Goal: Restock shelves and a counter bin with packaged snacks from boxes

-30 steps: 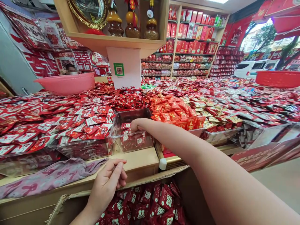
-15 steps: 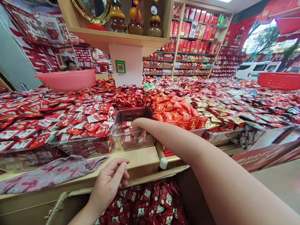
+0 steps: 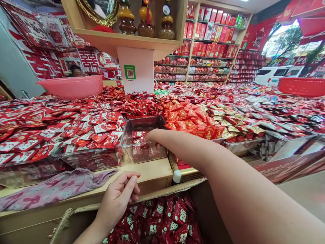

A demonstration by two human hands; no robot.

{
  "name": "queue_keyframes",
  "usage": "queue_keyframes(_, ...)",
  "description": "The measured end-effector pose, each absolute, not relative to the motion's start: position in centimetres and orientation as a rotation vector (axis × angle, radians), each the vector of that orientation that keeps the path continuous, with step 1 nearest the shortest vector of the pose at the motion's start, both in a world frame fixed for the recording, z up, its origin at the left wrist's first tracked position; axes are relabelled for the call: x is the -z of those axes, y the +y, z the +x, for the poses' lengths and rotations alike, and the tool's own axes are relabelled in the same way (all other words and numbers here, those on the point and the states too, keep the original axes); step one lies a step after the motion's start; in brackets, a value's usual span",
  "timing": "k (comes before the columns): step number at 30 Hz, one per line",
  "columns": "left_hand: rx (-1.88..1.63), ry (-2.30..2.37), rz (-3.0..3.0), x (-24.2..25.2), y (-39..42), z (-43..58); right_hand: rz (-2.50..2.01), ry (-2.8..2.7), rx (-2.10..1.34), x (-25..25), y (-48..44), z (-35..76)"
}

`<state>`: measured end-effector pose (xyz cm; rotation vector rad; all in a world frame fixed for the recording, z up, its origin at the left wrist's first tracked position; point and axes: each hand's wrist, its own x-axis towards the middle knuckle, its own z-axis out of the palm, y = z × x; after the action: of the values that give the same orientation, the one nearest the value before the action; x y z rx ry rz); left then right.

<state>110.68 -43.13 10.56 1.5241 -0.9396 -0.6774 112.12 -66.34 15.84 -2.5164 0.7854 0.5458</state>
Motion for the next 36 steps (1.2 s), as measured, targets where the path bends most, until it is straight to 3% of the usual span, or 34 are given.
queue_keyframes(4,0.686,-0.936,1.524,-10.6,-43.0,110.7,-2.489,0.924,-0.607,-16.1,-66.5,112.1)
queue_keyframes(12,0.693,-0.941,1.530,-10.8,-43.0,110.6,-2.572,0.895,-0.343,-16.0,-66.8,109.4)
queue_keyframes(25,0.692,-0.965,1.537,-10.7,-43.1,110.7,-2.793,0.555,-0.426,-17.4,-65.8,113.7)
queue_keyframes(36,0.706,-0.985,1.554,-10.5,-43.2,110.8,-2.789,0.607,-0.637,-17.4,-65.3,112.3)
